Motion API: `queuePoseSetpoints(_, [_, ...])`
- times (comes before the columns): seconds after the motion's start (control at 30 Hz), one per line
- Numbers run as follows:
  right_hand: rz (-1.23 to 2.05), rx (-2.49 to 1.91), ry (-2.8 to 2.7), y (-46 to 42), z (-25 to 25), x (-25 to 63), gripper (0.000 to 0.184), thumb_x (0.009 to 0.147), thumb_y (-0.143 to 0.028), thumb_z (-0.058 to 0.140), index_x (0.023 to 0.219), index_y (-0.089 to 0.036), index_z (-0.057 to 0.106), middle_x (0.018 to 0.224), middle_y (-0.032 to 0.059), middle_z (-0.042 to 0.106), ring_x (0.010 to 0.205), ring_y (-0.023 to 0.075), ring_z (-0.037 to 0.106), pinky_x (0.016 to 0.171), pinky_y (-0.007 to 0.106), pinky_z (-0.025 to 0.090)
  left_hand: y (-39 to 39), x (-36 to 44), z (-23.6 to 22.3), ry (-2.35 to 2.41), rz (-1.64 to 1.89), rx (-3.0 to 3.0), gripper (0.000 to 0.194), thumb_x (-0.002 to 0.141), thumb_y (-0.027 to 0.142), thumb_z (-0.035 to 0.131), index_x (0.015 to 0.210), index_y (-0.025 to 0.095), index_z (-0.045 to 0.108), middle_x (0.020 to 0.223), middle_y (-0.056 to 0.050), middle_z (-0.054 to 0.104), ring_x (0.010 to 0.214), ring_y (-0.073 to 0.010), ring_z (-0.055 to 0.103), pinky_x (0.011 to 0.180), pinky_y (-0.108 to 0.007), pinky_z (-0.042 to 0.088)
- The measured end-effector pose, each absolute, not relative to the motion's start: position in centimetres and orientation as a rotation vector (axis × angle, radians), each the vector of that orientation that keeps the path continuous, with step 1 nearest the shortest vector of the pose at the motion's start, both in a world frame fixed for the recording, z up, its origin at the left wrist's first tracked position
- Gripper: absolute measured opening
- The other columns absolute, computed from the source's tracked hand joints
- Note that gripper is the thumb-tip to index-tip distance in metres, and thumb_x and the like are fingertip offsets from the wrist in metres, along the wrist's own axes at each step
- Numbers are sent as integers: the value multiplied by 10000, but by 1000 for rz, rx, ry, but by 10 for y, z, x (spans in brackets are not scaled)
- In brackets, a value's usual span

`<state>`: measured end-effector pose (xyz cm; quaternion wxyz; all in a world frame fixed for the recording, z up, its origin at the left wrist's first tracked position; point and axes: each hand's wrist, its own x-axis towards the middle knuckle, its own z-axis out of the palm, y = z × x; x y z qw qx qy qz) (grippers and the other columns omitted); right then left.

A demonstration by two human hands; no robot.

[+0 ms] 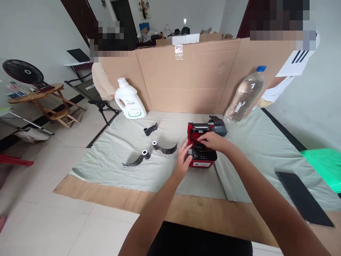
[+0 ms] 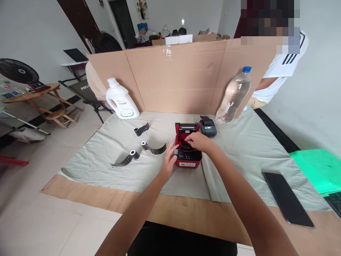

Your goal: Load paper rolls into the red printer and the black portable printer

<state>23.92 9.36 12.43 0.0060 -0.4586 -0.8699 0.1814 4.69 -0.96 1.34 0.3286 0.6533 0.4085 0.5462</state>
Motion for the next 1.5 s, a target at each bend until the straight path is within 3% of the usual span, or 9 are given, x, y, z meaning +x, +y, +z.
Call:
queuePoseSetpoints(0.27, [257,-1663,-2946,91,127,206,281,839,-153,631,1088,-169,760,1123,172,754,1037,325,720,779,339,513,-8,47,12,1039,1457,1697,500,1032,508,456,1443,241,555,1649,-90,369,1528,-293,339,1272,-506,262])
queuePoseSetpoints(0.4, [138,-1631,-2916,72,139,214,303,916,-144,545,1190,-176,672,1209,159,714,1089,298,697,811,336,502,-8,47,14,1044,1447,1668,500,1036,504,448,1443,234,553,1653,-97,359,1527,-299,342,1276,-517,250])
queuePoseSetpoints(0.53, [-26,-1626,-2757,45,162,226,288,942,-206,529,1213,-144,605,1178,155,695,931,284,713,706,328,486,-8,48,12,1000,1470,1649,496,1035,499,454,1441,233,553,1642,-90,380,1524,-301,342,1279,-518,245])
queuePoseSetpoints(0.67, [103,-1412,-2494,30,188,224,420,899,-246,563,1308,-151,552,1224,139,688,950,277,694,734,332,480,-11,49,8,997,1470,1559,533,1034,529,426,1445,214,552,1600,-101,442,1480,-315,401,1262,-498,301])
queuePoseSetpoints(0.77, [363,-1210,-2364,28,201,200,337,877,-276,593,1206,-201,608,1014,59,733,822,215,674,726,300,462,-12,50,5,1052,1452,1518,515,1029,518,441,1433,220,559,1552,-99,494,1468,-314,408,1262,-527,294])
queuePoseSetpoints(0.93, [488,-1351,-2316,33,192,119,244,912,-472,591,932,-231,625,651,-12,617,603,182,570,550,273,347,-5,54,2,1032,1481,1584,426,1033,449,435,1368,232,583,1467,-97,564,1401,-315,479,1209,-549,376])
queuePoseSetpoints(1.03, [459,-1483,-2376,33,174,67,301,968,-498,507,914,-233,639,749,37,679,691,217,635,561,279,355,-1,55,2,1042,1435,1558,404,1043,382,401,1376,229,571,1502,-113,534,1383,-312,510,1176,-510,428])
queuePoseSetpoints(1.17, [402,-1638,-2430,27,147,19,296,1018,-440,441,1078,-225,635,901,89,741,847,274,713,664,312,450,1,51,7,1072,1445,1697,384,990,325,498,1348,218,587,1582,-105,449,1470,-304,410,1264,-527,292])
queuePoseSetpoints(1.5, [356,-1667,-2458,9,87,-1,295,1041,-339,446,1287,-183,496,1105,134,731,910,283,734,724,334,493,-1,54,13,1073,1548,1666,432,994,472,448,1294,214,620,1539,-106,512,1429,-289,449,1211,-501,359])
